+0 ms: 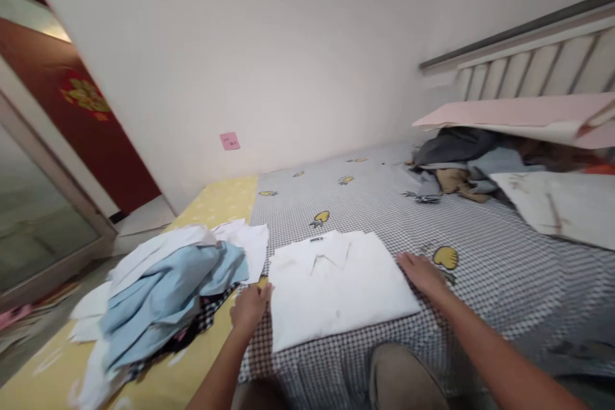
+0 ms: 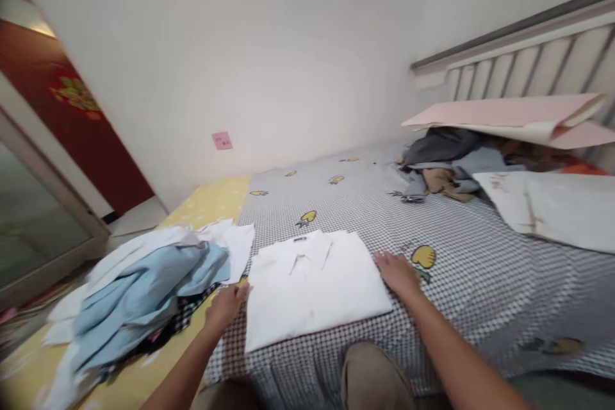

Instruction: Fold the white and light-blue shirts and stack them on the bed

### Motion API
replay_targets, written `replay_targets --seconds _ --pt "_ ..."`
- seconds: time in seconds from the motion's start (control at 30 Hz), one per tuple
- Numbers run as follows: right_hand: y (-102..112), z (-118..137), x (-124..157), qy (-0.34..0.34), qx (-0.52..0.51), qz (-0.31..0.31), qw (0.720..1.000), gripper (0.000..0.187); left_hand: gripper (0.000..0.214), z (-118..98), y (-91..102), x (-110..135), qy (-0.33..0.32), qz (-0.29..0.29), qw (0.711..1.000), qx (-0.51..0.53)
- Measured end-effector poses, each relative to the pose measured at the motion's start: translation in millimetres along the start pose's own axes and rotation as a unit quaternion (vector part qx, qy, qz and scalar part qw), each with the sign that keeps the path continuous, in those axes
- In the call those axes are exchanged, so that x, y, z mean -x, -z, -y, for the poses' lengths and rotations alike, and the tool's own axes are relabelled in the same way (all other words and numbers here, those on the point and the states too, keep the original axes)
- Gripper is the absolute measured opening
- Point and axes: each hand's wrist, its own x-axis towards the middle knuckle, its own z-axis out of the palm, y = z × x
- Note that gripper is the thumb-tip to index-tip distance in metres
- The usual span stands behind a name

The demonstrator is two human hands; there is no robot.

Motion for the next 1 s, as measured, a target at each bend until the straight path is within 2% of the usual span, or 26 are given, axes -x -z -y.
replay_targets --seconds 0.1,0.23,0.37,0.5,0.6,0.7,0.77,0.83,0.9,1.0 --pt "-5 19 -16 -0.015 -0.048 0.028 0.998 0.047 0.044 -10 -11.2 -15 -0.007 0.016 0.997 0.069" --pt "-19 43 -23 -0.029 -0.112 0.045 0.992 0.041 0.038 -15 -24.2 -25 -0.012 0.024 0.984 0.173" --pt "-23 54 -26 -0.031 -0.146 0.079 0.986 0.036 0.044 -4 -33.0 -31 0.011 0.038 0.961 0.273" --pt "-13 53 -32 -0.039 -0.124 0.119 0.984 0.031 0.041 6 -36.4 -38 0.047 0.07 0.929 0.36" --pt "-3 51 -33 -0.059 -0.077 0.12 0.988 0.032 0.035 -2 -29.7 -37 0.037 0.071 0.943 0.324" --pt "1 52 -25 -0.065 -0.04 0.113 0.991 0.04 0.034 -18 -19.7 -30 0.016 0.074 0.976 0.203" --pt "2 55 -15 -0.047 -0.02 0.107 0.993 0.047 0.036 -27 -16.6 -24 0.011 0.068 0.987 0.143" --pt "2 59 -6 -0.022 -0.006 0.1 0.995 0.051 0.036 -34 -18.6 -19 0.027 0.055 0.991 0.117" --pt "1 64 0 -0.001 -0.009 0.102 0.995 0.047 0.037 -40 -24.9 -18 0.054 0.035 0.993 0.096" --pt "-4 75 0 0.022 -0.053 0.127 0.99 0.043 0.032 -51 -36.3 -19 0.076 0.002 0.995 0.062"
